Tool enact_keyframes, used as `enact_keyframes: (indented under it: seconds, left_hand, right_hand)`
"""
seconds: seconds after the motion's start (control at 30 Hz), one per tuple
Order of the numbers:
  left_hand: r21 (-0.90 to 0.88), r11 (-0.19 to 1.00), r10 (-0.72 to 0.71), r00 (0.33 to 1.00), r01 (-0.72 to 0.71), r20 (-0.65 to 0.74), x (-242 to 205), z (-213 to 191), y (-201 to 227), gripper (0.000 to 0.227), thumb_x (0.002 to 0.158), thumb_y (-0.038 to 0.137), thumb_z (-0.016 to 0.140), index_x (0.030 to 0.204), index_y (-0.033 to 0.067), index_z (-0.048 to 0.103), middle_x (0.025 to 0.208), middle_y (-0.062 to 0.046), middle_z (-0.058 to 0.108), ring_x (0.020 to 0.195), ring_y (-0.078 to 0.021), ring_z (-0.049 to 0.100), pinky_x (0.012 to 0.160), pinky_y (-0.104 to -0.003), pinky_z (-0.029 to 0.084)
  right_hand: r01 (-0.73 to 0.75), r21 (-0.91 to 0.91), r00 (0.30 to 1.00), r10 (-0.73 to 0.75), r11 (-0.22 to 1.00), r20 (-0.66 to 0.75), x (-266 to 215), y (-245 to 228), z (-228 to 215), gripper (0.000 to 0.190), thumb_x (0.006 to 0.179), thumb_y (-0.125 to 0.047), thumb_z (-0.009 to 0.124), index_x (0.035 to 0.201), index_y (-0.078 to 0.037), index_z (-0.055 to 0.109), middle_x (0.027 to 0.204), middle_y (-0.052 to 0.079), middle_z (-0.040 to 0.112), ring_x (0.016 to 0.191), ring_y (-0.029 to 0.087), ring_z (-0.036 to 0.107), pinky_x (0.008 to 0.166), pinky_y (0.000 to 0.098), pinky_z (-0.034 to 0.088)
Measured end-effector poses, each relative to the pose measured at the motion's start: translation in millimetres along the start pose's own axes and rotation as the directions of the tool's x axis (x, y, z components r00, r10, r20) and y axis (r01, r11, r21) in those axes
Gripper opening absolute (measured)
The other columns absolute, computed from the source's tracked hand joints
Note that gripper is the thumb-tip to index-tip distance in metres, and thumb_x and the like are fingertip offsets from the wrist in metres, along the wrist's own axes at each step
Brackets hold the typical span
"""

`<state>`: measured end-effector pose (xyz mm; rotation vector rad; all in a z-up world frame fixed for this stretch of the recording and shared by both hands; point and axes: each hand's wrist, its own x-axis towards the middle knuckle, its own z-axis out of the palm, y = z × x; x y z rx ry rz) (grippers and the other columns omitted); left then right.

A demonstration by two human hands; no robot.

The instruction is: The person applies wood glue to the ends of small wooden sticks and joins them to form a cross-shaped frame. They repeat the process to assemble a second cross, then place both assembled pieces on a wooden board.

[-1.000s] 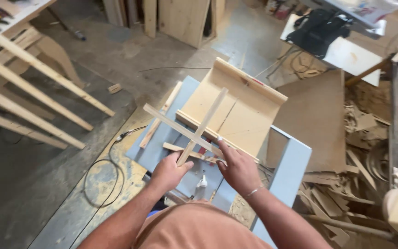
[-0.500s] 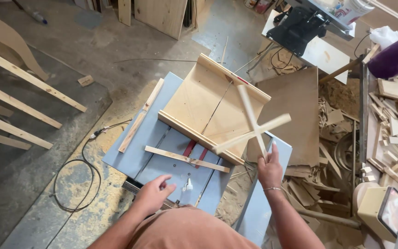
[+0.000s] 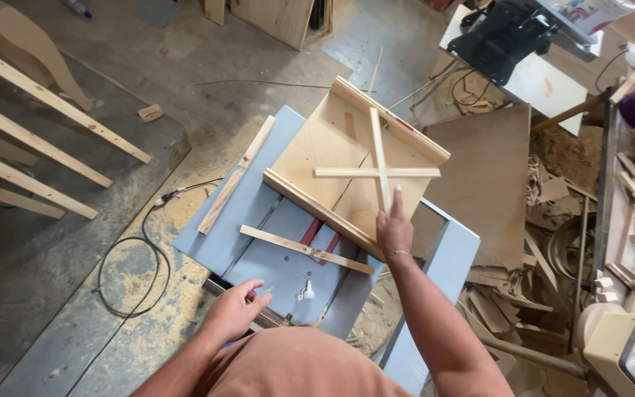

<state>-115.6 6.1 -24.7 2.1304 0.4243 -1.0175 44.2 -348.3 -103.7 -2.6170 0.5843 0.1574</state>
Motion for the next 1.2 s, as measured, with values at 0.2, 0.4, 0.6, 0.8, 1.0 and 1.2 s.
enact_keyframes:
  seconds: [0.2,0.4,0.6,0.8,1.0,1.2]
  left_hand:
    - [-0.086,0.996,-0.040,0.997,0.033,-0.072,3.7,3.3,-31.8,0.057,0.089,0.053,0.062,0.142,0.0298,0.063,0.106,0.009,0.072,0.095,-0.0139,0.070,0.088,-0.031,0.052]
    - [-0.085,0.992,-0.104,0.991,0.097,-0.087,-13.7,6.1,-49.4,0.052,0.089,0.052,0.060,0.137,0.0325,0.066,0.100,0.009,0.074,0.093,-0.0129,0.070,0.082,-0.031,0.051]
    - [-0.088,0.987,-0.144,0.983,0.135,-0.111,-18.4,10.4,-60.6,0.053,0.088,0.055,0.062,0.137,0.0351,0.065,0.109,0.011,0.074,0.096,-0.0128,0.071,0.083,-0.031,0.052]
    - [-0.089,0.994,-0.076,0.981,0.061,-0.177,-24.8,-17.9,-50.0,0.056,0.091,0.055,0.061,0.142,0.0334,0.061,0.112,0.006,0.077,0.103,-0.0149,0.073,0.088,-0.034,0.056]
    - [-0.057,0.997,0.031,0.912,-0.060,-0.409,10.8,-72.4,-43.7,0.049,0.094,0.049,0.058,0.134,0.0233,0.067,0.113,0.001,0.075,0.101,-0.0204,0.070,0.083,-0.037,0.055]
    - [0.252,0.957,0.273,0.749,-0.146,-0.604,147.2,-100.6,-59.7,0.068,0.088,0.056,0.068,0.137,0.0101,0.053,0.134,-0.013,0.060,0.119,-0.0365,0.055,0.093,-0.049,0.049]
  right_hand:
    - [0.249,-0.038,0.967,-0.247,0.968,0.062,47.8,-22.2,30.1,0.077,0.095,-0.022,0.052,0.165,-0.032,0.023,0.081,0.022,0.065,0.068,0.044,0.060,0.065,0.0566,0.049]
    - [0.175,-0.042,0.975,-0.168,0.984,0.145,55.7,-36.3,32.4,0.076,0.101,-0.019,0.056,0.165,-0.037,0.020,0.083,0.015,0.069,0.070,0.033,0.065,0.064,0.0463,0.056]
    - [0.200,-0.131,0.980,-0.196,0.971,0.046,61.0,-28.1,56.5,0.074,0.099,-0.022,0.053,0.165,-0.027,0.021,0.083,0.024,0.070,0.074,0.046,0.066,0.065,0.0569,0.051]
    - [0.106,0.031,0.994,-0.108,0.994,0.037,22.0,-48.0,12.3,0.074,0.099,-0.024,0.057,0.164,-0.019,0.021,0.136,0.010,0.066,0.113,0.034,0.065,0.090,0.0518,0.055]
    - [0.292,0.196,0.952,-0.265,0.936,-0.153,-16.2,-20.3,16.4,0.078,0.093,-0.035,0.062,0.161,-0.012,0.032,0.128,0.010,0.070,0.114,0.031,0.065,0.092,0.0503,0.049]
    - [0.377,0.371,0.923,-0.313,0.848,-0.222,-127.8,-56.9,22.0,0.078,0.089,-0.025,0.069,0.159,-0.011,0.038,0.116,0.008,0.074,0.105,0.021,0.072,0.092,0.0398,0.057]
